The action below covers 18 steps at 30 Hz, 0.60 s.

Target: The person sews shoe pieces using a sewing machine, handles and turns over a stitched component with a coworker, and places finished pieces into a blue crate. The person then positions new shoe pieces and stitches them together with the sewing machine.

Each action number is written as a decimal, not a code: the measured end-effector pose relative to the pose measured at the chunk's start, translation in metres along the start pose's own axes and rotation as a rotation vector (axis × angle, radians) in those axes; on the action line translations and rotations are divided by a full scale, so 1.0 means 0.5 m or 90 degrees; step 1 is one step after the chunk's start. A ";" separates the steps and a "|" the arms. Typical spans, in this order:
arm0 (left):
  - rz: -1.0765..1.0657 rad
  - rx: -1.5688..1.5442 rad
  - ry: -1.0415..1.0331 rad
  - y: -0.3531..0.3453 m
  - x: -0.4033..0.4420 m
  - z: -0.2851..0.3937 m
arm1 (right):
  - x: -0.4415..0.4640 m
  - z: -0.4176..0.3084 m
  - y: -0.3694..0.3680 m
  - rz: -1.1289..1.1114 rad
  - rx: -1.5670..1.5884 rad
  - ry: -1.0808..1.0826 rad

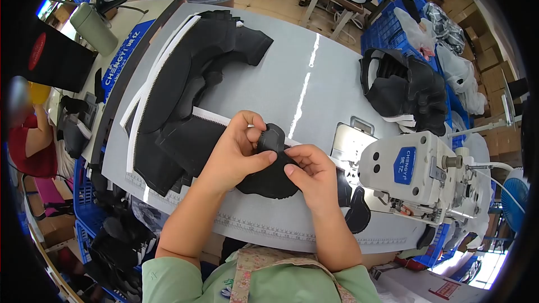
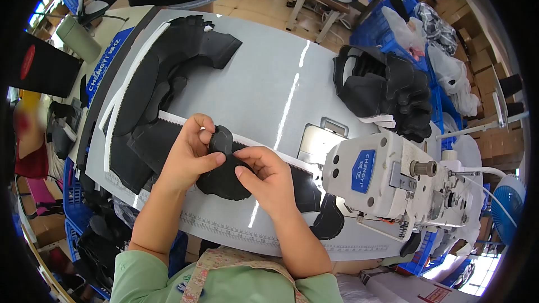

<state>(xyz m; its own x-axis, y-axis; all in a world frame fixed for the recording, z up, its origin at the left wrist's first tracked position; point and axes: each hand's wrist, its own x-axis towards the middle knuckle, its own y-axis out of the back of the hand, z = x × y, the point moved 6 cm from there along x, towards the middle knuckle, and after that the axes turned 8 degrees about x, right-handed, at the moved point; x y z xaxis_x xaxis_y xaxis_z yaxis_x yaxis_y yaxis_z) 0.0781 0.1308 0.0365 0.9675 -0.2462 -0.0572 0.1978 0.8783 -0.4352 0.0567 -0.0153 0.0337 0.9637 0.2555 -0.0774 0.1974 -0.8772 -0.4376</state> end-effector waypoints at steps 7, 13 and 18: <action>0.024 0.089 -0.052 -0.005 -0.007 0.015 | 0.003 0.005 0.008 -0.003 0.035 0.007; 0.016 0.081 -0.007 0.003 -0.011 0.012 | 0.003 0.009 0.012 -0.006 0.038 0.009; 0.013 0.067 -0.034 -0.005 -0.011 0.019 | 0.005 0.011 0.012 -0.011 0.043 0.003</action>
<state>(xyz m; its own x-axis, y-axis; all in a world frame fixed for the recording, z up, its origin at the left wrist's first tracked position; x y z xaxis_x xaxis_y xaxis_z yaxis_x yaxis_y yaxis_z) 0.0741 0.1340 0.0465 0.9781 -0.2074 -0.0159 0.1900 0.9218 -0.3379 0.0591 -0.0176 0.0260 0.9613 0.2680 -0.0645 0.2015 -0.8429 -0.4990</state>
